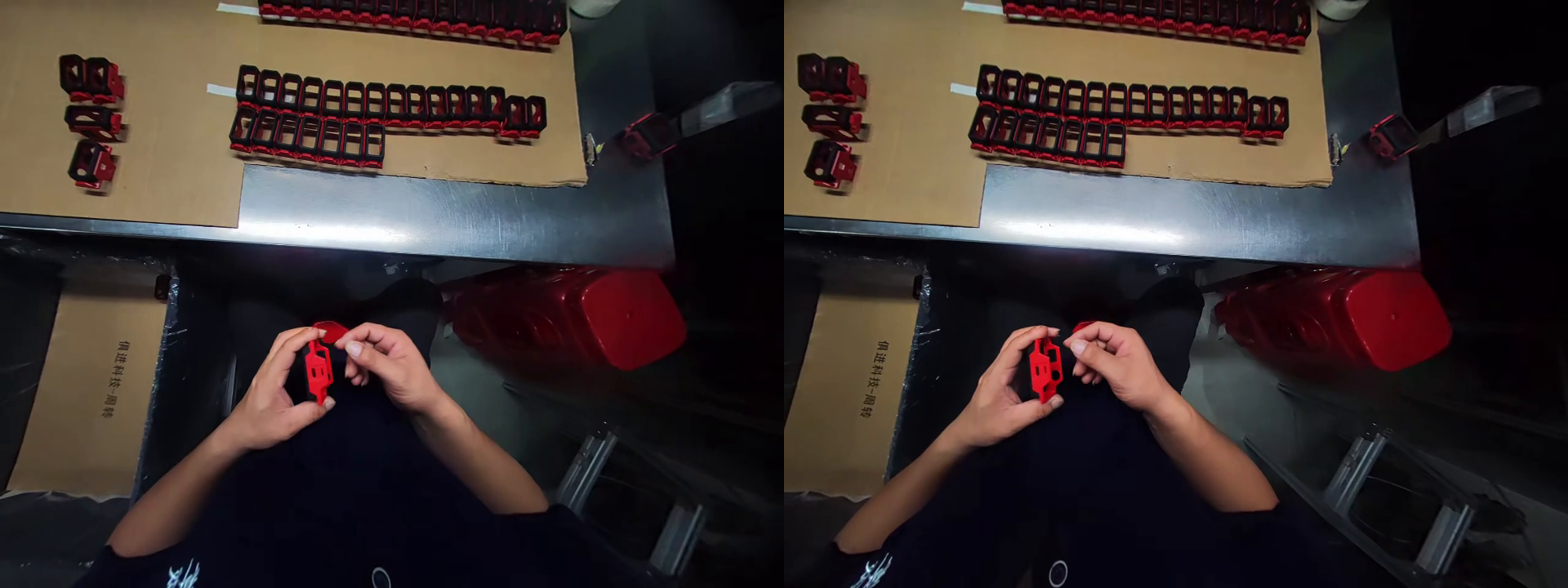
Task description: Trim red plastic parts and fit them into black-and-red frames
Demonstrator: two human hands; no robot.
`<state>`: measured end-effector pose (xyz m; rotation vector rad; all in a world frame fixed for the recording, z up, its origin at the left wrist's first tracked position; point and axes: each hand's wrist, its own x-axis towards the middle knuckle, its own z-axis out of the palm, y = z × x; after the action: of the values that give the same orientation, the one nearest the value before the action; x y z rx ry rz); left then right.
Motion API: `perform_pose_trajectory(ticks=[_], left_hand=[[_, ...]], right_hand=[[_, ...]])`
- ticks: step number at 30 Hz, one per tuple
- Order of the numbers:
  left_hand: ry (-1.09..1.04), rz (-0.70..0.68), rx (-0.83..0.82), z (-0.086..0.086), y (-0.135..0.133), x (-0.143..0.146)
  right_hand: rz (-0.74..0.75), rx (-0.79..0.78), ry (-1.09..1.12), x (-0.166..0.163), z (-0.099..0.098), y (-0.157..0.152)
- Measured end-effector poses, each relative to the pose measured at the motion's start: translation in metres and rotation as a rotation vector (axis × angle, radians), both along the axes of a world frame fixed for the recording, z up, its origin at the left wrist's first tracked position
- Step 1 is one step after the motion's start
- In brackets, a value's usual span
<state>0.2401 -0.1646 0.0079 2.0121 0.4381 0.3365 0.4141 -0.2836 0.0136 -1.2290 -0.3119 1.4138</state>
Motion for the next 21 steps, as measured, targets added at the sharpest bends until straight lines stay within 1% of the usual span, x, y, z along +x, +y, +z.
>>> perform_pose_trajectory(ticks=[2, 4, 8, 11, 14, 17, 21], left_hand=[[-0.114, -0.019, -0.041, -0.003, 0.001, -0.003], [-0.181, -0.039, -0.058, -0.007, 0.0, -0.004], [-0.2, -0.051, -0.047, -0.01, -0.002, -0.003], [-0.24, -0.048, 0.05, -0.011, -0.002, -0.001], [-0.298, -0.044, 0.227, -0.01, -0.001, 0.0], [-0.321, -0.039, 0.379, -0.009, 0.0, 0.0], [-0.372, -0.055, 0.465, -0.009, 0.001, 0.001]], right_hand=[[0.007, 0.009, -0.046, 0.002, 0.003, -0.004], [0.065, 0.008, -0.082, 0.001, 0.005, -0.005], [0.149, -0.015, -0.168, -0.006, 0.012, -0.002], [0.175, -0.049, -0.281, -0.008, 0.019, -0.001], [0.199, -0.054, -0.432, -0.007, 0.024, -0.002], [0.231, -0.036, -0.515, -0.006, 0.026, -0.004], [0.218, -0.07, -0.568, -0.009, 0.026, -0.003]])
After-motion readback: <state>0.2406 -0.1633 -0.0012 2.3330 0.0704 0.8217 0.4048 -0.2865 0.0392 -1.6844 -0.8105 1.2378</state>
